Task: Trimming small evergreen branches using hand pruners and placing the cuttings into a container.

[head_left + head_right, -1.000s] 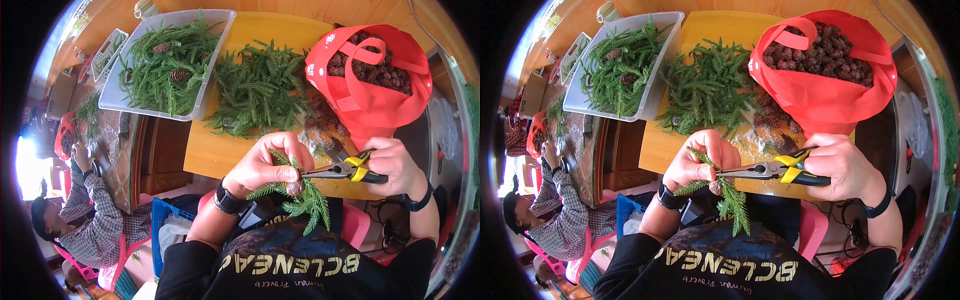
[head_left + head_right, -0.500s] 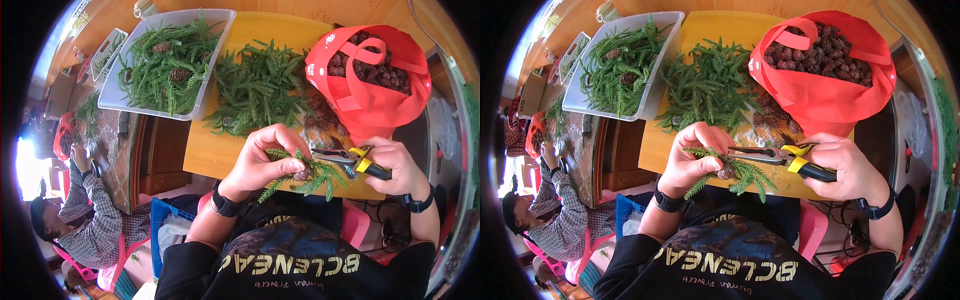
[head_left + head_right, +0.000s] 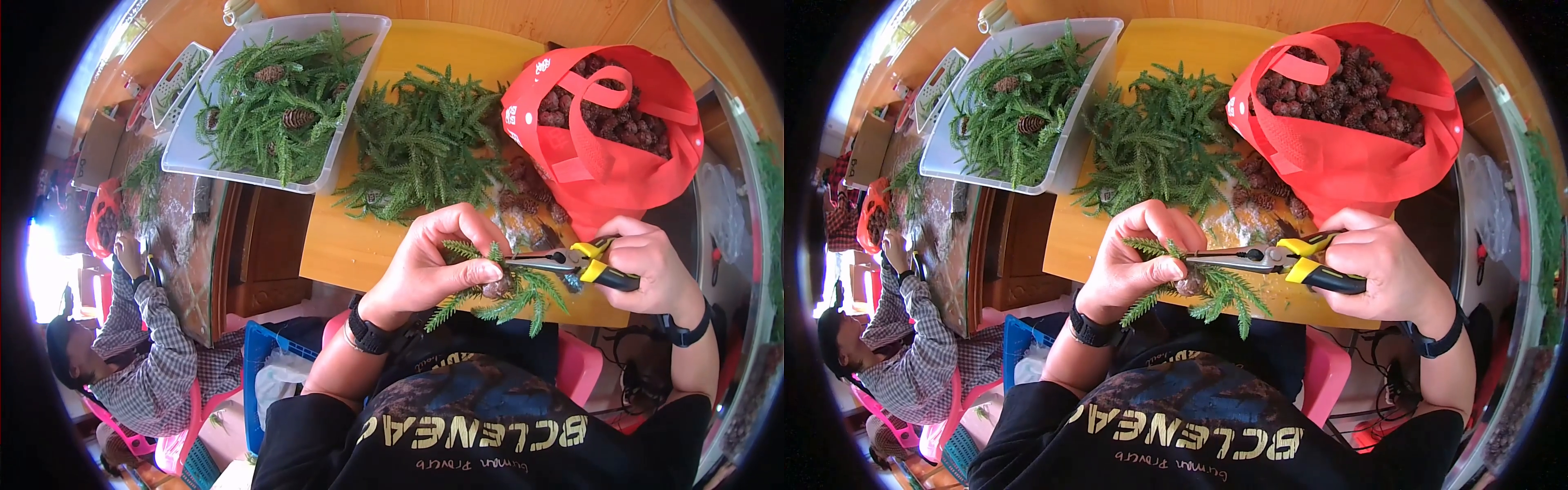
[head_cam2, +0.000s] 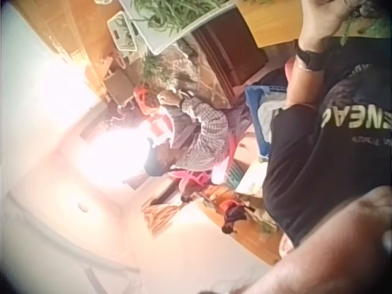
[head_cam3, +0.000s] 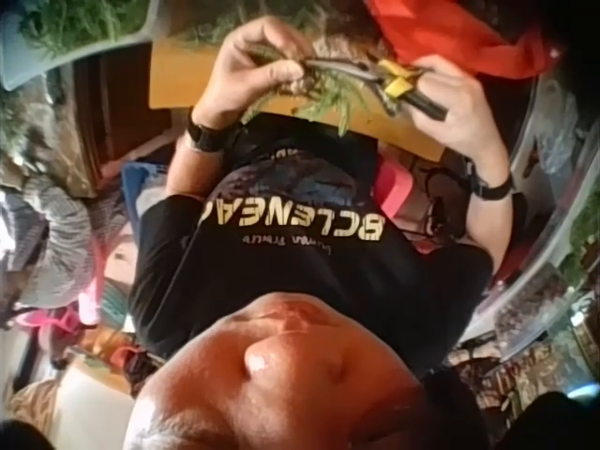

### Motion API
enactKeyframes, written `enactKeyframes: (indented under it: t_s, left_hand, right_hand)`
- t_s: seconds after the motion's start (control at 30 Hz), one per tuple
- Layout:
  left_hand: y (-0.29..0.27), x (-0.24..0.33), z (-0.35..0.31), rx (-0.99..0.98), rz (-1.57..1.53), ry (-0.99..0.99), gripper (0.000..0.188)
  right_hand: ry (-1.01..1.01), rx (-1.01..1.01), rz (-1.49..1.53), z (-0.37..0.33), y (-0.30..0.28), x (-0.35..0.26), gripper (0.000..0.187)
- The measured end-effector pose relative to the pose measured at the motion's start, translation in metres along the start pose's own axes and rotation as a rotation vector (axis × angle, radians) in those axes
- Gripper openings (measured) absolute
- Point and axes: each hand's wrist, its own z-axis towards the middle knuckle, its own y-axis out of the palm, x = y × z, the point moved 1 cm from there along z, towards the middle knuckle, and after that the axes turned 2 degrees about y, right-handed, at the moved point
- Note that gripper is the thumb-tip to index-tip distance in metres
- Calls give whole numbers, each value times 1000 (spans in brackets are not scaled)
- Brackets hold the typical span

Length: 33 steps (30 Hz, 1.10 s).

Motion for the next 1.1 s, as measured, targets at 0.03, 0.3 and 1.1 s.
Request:
enactKeyframes:
  t_s: [0.03, 0.3, 1.1]
  left_hand:
    - [0, 0, 0, 5, 13, 1, 21]
    - [4, 4, 0, 40, 94, 27, 19]
    - [11, 14, 0, 85, 487, -253, 24]
  right_hand:
    - [-19, 4, -7, -1, 0, 1, 16]
    - [60, -53, 34, -5, -4, -3, 19]
    - [178, 87, -7, -10, 1, -18, 14]
